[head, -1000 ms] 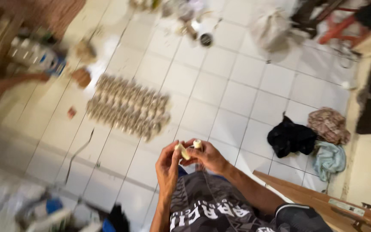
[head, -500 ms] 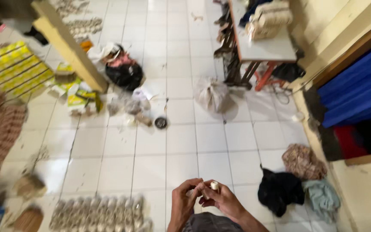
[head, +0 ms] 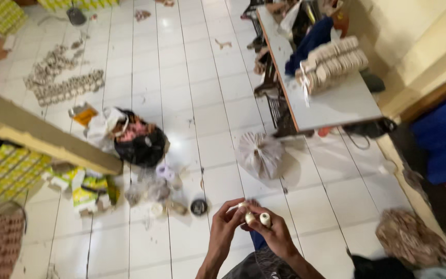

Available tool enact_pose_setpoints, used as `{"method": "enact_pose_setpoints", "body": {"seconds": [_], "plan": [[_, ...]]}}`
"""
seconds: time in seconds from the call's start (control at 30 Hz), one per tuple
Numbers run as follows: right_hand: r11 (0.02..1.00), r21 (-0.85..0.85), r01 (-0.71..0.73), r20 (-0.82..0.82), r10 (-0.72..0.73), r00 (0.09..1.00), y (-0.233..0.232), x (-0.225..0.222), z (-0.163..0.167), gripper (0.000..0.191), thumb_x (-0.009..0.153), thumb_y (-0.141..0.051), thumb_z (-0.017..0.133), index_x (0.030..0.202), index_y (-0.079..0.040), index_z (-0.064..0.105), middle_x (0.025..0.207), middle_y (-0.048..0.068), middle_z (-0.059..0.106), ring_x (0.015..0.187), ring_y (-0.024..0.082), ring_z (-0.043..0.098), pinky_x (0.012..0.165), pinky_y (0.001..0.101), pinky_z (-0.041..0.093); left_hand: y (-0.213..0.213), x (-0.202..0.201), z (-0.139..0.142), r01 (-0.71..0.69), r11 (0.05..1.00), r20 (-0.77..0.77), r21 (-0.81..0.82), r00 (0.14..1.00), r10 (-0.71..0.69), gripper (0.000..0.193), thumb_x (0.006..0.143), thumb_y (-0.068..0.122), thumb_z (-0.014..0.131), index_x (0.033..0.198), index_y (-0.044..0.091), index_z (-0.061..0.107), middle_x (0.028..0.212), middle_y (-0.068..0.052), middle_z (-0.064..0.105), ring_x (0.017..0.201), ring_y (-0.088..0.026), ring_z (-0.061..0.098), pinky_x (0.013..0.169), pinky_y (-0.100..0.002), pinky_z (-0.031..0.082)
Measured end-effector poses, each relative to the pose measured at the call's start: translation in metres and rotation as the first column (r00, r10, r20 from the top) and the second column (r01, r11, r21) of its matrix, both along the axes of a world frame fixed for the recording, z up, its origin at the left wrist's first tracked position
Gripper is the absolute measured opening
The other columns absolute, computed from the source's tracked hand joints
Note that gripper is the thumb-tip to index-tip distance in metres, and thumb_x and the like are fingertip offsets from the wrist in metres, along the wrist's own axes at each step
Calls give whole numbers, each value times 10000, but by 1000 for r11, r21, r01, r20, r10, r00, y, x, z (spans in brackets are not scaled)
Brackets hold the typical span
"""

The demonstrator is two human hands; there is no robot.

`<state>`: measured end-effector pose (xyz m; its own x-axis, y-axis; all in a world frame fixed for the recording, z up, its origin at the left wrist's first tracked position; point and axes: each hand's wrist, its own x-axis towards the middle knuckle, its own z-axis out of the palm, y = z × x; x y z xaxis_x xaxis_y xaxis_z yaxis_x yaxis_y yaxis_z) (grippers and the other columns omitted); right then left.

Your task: The person sews beige shoe parts on a manual sewing machine, attaching small strips to the edges. They repeatedly guide the parts under the needle, trim excess thread with scissors, and place finished pieces aside. The person also retrieves small white cylindrical objects from a blue storage bin.

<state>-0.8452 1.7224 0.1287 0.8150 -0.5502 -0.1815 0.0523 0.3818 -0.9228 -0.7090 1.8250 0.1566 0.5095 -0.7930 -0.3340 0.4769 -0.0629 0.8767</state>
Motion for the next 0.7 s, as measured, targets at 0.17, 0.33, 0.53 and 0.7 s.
{"method": "enact_pose_setpoints", "body": {"seconds": [0.17,0.33,0.53,0.7], "plan": [[949,-231,-215,-20,216,976,-126,131,35,496,959,-251,686,1348,45,601,1114,170,769,957,212,791,824,366,683,-97,118,36,-173,977,53,120,984,168,433,904,271,703,1278,60,651,991,-166,782,904,-194,736,814,-334,583],[669,-637,-382,-215,322,922,-220,246,54,455,925,-285,750,1316,-67,671,950,97,806,785,150,773,689,286,606,-165,213,25,-399,910,48,115,917,396,423,905,271,716,1251,28,695,974,-182,778,907,-187,727,838,-322,581],[719,-612,-330,-147,306,940,-311,394,22,413,942,-280,768,1297,-81,698,982,87,798,849,103,744,714,263,601,-259,354,-37,-477,878,-133,30,869,477,431,917,234,746,1242,-45,707,952,-123,725,854,-153,652,783,-320,550],[793,-435,-428,-401,255,880,-389,545,26,481,905,-310,767,1346,-131,700,885,72,779,736,108,656,655,264,543,-346,530,-29,-305,936,48,176,952,301,437,885,270,748,1199,-35,731,950,-155,791,875,-191,746,814,-321,598]]}}
